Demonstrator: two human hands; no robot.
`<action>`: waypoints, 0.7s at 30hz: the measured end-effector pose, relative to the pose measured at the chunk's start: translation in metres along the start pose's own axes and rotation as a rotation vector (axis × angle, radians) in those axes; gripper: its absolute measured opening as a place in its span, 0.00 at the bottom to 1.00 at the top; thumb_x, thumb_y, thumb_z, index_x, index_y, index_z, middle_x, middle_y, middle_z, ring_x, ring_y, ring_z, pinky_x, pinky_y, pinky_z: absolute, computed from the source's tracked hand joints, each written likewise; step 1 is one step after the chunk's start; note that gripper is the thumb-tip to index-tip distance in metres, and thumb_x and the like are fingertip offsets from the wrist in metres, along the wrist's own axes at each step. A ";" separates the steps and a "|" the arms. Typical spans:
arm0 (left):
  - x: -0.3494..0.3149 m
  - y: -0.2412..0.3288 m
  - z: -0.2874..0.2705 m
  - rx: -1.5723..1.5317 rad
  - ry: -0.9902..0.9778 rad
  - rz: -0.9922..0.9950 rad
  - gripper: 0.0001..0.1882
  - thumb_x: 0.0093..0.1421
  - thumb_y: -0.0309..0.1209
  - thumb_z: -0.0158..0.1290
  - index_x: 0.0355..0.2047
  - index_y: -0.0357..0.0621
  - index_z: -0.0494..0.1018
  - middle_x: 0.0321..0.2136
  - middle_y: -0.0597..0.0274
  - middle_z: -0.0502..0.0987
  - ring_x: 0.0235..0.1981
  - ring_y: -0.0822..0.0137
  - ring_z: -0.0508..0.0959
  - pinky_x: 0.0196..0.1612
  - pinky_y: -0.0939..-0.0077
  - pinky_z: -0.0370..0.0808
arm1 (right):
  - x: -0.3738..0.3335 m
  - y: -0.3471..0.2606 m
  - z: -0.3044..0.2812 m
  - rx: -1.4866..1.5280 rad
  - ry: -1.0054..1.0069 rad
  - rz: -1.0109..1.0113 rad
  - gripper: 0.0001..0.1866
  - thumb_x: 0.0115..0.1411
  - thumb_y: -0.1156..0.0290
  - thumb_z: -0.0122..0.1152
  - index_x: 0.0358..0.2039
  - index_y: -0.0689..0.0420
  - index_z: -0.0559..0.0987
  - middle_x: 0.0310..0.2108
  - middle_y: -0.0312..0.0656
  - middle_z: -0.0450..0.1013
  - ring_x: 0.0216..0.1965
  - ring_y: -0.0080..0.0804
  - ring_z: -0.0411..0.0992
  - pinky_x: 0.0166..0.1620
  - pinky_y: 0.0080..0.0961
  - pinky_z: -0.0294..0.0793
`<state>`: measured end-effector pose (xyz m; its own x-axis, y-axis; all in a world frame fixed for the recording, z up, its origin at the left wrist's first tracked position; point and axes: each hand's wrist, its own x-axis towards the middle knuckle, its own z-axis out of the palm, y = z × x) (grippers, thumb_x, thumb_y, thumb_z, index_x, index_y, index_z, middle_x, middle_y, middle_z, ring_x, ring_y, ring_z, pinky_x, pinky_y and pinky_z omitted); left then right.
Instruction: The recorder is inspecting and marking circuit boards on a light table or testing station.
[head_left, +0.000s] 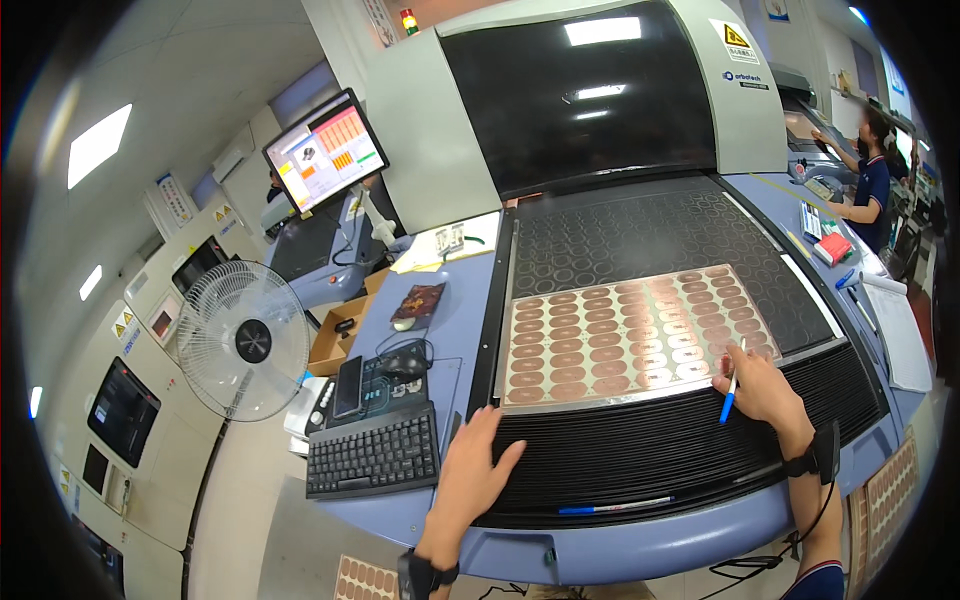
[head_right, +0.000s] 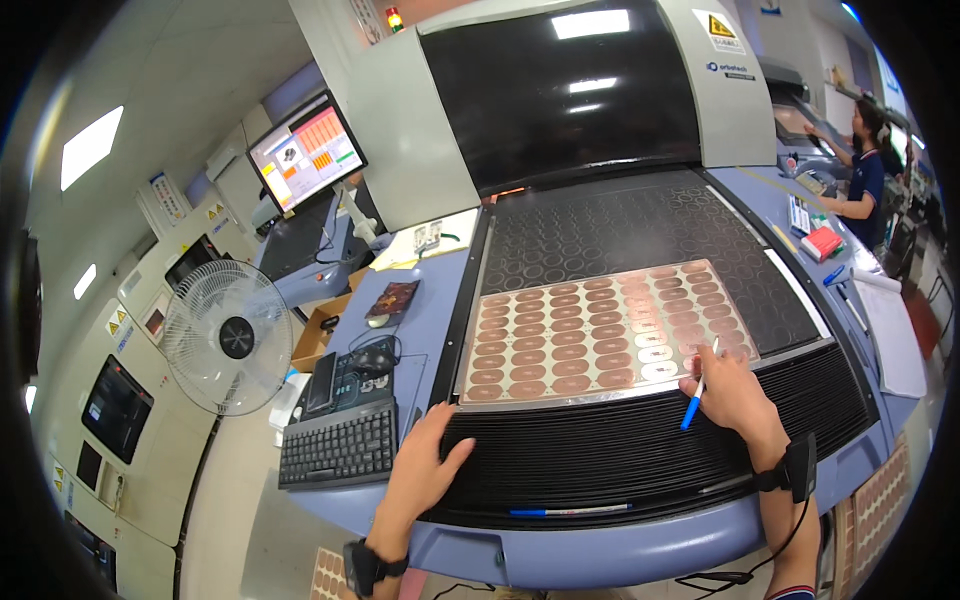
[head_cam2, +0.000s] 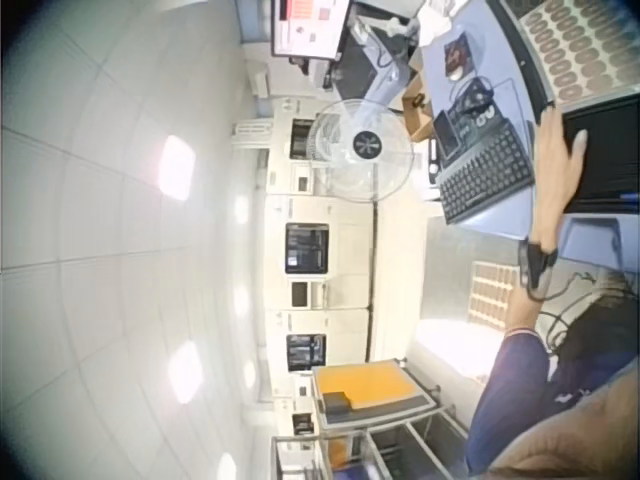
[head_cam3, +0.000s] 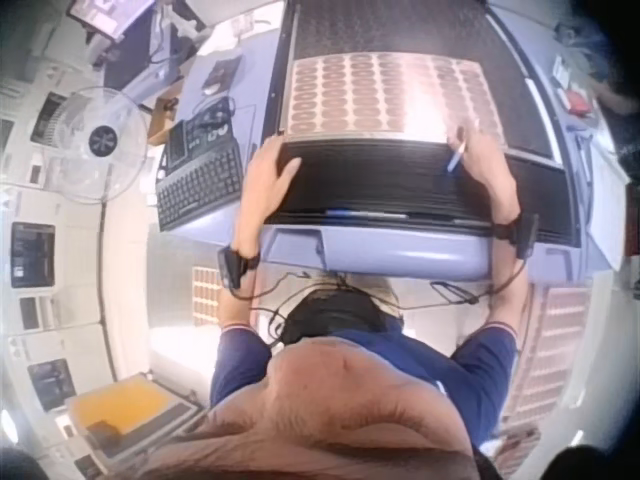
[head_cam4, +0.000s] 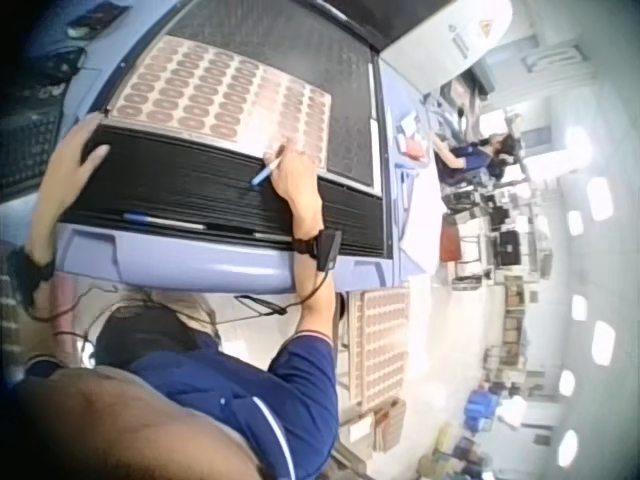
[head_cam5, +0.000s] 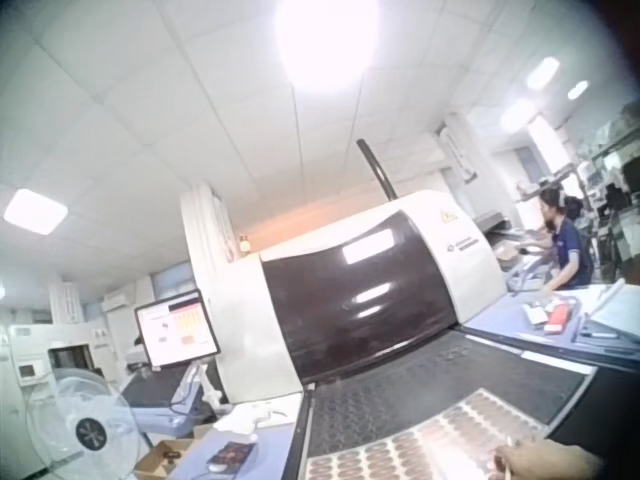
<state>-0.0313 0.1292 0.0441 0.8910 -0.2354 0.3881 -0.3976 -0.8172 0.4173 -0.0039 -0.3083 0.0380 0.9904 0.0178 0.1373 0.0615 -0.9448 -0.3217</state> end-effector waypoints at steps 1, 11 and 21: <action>-0.015 0.003 -0.014 0.014 0.004 0.007 0.32 0.65 0.42 0.59 0.62 0.31 0.68 0.60 0.36 0.72 0.63 0.41 0.70 0.66 0.52 0.65 | -0.002 0.002 0.000 0.012 0.010 -0.003 0.24 0.64 0.57 0.64 0.49 0.64 0.73 0.41 0.55 0.79 0.49 0.61 0.75 0.59 0.52 0.68; -0.144 -0.104 -0.074 0.450 0.375 -0.413 0.23 0.64 0.39 0.58 0.51 0.34 0.77 0.48 0.43 0.79 0.56 0.44 0.74 0.65 0.48 0.64 | -0.006 0.012 -0.003 0.021 0.040 -0.004 0.21 0.61 0.60 0.67 0.46 0.61 0.75 0.39 0.52 0.81 0.47 0.57 0.77 0.60 0.52 0.66; -0.012 -0.021 0.023 -1.296 0.128 -0.182 0.18 0.72 0.39 0.53 0.53 0.38 0.77 0.41 0.59 0.84 0.37 0.74 0.82 0.39 0.81 0.78 | -0.010 -0.090 -0.026 0.159 0.118 -0.235 0.25 0.64 0.67 0.64 0.56 0.68 0.73 0.45 0.63 0.78 0.52 0.62 0.75 0.58 0.50 0.70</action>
<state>-0.0290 0.1374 0.0119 0.9554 -0.0662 0.2877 -0.2590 0.2797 0.9245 -0.0223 -0.2323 0.0903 0.9260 0.1835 0.3299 0.3155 -0.8561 -0.4093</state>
